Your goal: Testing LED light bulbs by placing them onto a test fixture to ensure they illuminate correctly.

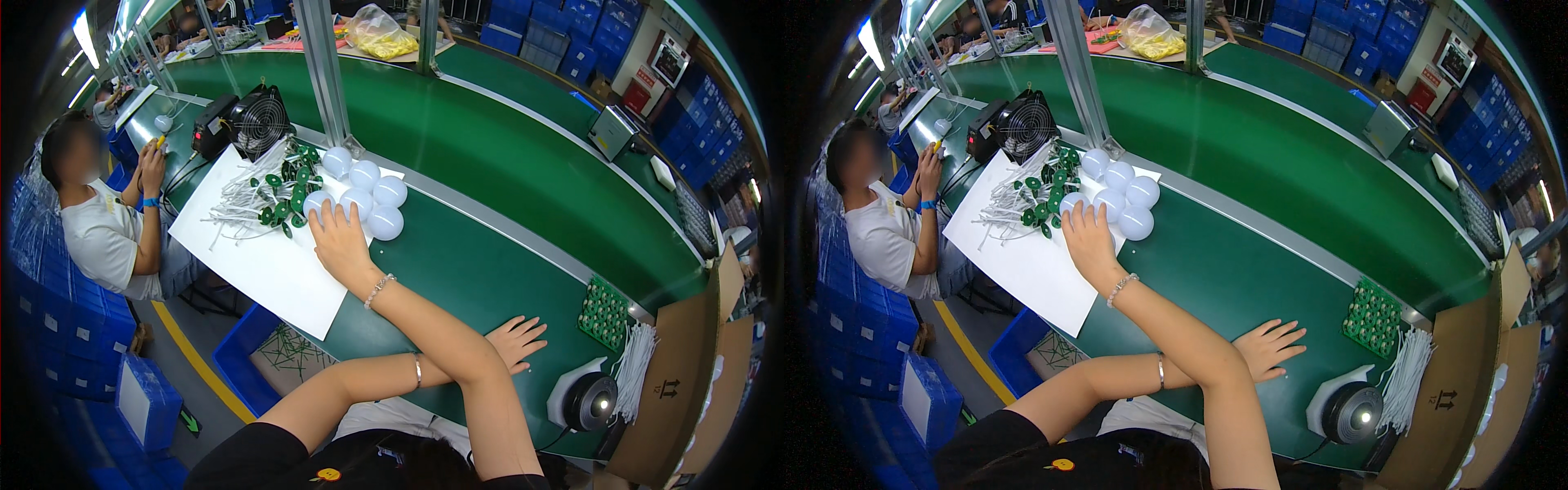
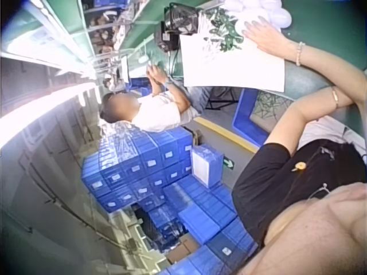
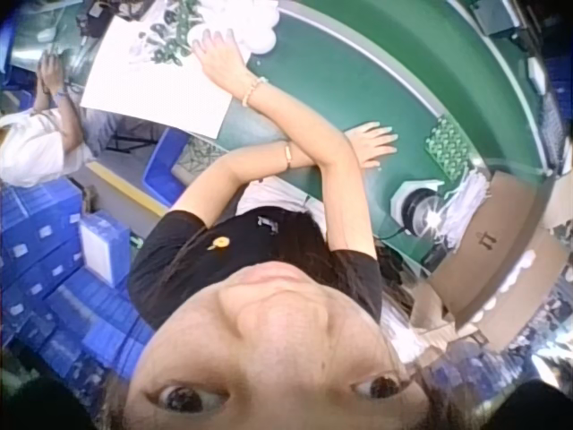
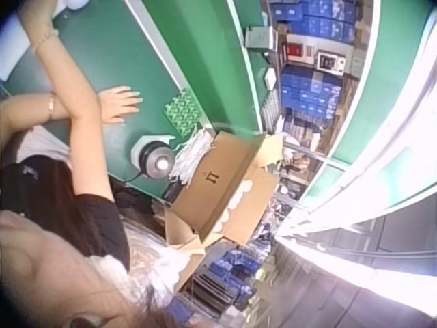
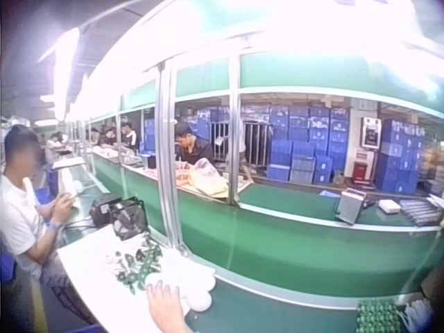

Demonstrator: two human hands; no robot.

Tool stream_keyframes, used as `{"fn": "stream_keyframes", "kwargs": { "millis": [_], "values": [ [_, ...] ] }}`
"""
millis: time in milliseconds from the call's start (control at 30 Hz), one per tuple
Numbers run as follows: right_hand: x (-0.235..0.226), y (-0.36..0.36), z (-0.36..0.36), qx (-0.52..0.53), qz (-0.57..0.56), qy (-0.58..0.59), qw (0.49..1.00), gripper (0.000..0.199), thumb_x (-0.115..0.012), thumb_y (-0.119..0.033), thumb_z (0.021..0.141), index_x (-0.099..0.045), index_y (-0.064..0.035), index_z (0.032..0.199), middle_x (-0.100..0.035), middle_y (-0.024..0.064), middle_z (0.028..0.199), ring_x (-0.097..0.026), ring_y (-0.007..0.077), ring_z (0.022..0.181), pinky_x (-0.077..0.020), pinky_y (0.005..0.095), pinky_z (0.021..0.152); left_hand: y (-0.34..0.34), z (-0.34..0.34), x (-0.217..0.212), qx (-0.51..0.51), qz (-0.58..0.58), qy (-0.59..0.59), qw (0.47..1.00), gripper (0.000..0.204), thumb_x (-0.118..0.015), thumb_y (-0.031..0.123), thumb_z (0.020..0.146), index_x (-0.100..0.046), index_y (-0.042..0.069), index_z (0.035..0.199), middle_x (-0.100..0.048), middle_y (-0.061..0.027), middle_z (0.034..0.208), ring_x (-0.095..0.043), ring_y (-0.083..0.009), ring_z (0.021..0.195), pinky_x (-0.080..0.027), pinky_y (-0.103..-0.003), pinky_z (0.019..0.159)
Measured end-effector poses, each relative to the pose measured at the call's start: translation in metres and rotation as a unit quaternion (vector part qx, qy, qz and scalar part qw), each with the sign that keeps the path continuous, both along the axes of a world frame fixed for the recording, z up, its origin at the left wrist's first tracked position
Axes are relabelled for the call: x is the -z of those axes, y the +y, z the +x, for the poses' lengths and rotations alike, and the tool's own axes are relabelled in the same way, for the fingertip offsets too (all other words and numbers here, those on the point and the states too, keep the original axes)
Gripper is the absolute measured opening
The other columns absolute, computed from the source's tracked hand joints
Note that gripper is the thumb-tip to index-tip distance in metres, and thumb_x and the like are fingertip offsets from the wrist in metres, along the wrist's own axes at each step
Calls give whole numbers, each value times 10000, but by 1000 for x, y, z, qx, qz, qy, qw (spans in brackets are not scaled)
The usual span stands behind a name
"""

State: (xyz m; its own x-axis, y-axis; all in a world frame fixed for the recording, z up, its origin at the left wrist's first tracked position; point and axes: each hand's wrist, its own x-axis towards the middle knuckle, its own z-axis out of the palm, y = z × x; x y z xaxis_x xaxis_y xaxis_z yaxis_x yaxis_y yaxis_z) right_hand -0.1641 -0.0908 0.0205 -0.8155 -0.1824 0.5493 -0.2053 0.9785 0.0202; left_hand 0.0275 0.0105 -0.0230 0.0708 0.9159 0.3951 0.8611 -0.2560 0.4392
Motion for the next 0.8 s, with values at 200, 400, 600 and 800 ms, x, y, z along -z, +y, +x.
{"fn": "stream_keyframes", "kwargs": {
  "millis": [200,400,600,800],
  "values": [
    [1,0,1,16,24,-1,1000,636,-643,-324,690,-403,-50,1212,-405,194,1218,-421,298,1075,-261,489,946,0,0,0,0,0,0,1000,540,-572,309,758,-423,90,1229,-310,-149,1347,-262,-302,1261,-219,-427,1019],
    [-48,12,2,-120,-284,-16,951,380,-619,-215,735,-527,-32,1055,-455,165,1193,-549,212,883,-393,386,832,1,-1,1,4,1,-6,1000,541,-580,298,753,-423,86,1226,-309,-151,1347,-267,-306,1258,-220,-435,1018],
    [-164,70,37,-526,-766,-36,368,236,-464,-239,821,-486,-82,646,-212,63,1423,-527,148,554,-445,287,515,1,-2,10,17,24,-29,999,546,-573,296,762,-409,71,1231,-298,-166,1348,-257,-315,1262,-221,-442,1016],
    [-192,75,67,-637,-717,-24,281,227,-454,-143,807,-456,-32,610,-228,122,1401,-552,198,528,-471,295,482,2,-3,18,19,65,-31,997,543,-560,292,772,-398,69,1239,-290,-170,1351,-242,-322,1268,-216,-446,1017]
  ]
}}
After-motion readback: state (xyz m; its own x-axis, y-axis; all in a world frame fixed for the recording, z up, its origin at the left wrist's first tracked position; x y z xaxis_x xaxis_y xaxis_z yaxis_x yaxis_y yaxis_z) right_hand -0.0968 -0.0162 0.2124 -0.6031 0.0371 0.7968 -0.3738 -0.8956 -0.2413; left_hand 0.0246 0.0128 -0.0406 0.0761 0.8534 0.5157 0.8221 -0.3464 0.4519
